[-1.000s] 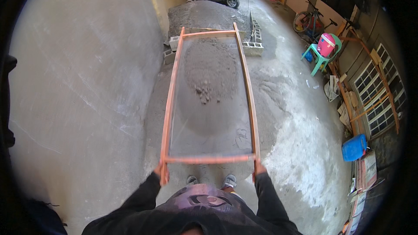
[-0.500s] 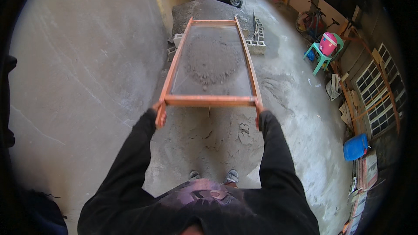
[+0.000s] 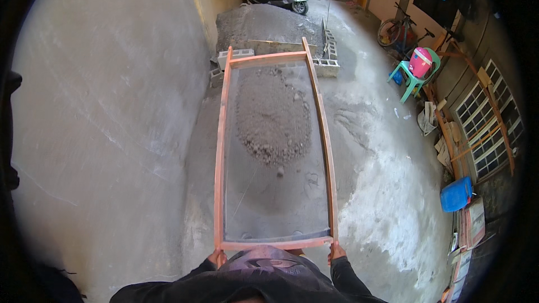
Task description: The person holds a rectangular sieve over a pile of concrete while another person pours material from a bucket onto it. The person shakes the sieve back and forth to separate fine particles from larger chunks. The process is repeated with additional material poured onto the sieve.
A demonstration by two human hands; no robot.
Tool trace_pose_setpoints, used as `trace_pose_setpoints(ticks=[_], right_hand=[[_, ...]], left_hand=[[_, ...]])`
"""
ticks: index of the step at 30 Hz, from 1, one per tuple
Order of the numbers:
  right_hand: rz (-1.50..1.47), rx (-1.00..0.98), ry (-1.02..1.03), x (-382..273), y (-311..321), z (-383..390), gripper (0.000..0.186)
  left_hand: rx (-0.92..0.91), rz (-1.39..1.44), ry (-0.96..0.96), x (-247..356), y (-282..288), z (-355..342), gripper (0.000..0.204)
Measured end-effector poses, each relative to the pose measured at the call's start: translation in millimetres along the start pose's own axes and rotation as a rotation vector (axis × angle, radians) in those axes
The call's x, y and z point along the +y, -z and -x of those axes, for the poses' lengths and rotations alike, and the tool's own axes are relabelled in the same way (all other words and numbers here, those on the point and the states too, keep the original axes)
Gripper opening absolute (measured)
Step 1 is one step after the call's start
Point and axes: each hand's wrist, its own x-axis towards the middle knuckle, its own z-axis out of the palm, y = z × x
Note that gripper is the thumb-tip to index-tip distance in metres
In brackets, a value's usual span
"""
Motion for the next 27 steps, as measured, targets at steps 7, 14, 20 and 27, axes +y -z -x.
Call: trace_pose_setpoints(ticks=[7, 14, 20, 27], right_hand=[[0.215, -0.051, 0.128, -203, -55, -39, 0.08], [-0.016, -0.1, 0.094, -331, -67, -17, 0.077], [0.053, -0.075, 0.195, -143, -52, -45, 0.075], [0.002, -0.043, 0.125, -40, -11, -10, 0.072]], left_hand=[[0.022, -0.347, -0.08, 228, -87, -78, 0.071], [0.058, -0.257, 0.061, 379, -178, -18, 0.065], [0.034, -0.137, 0.023, 174, -71, -48, 0.065], [-0.16, -0.054, 0.009, 30, -13, -10, 0.061]])
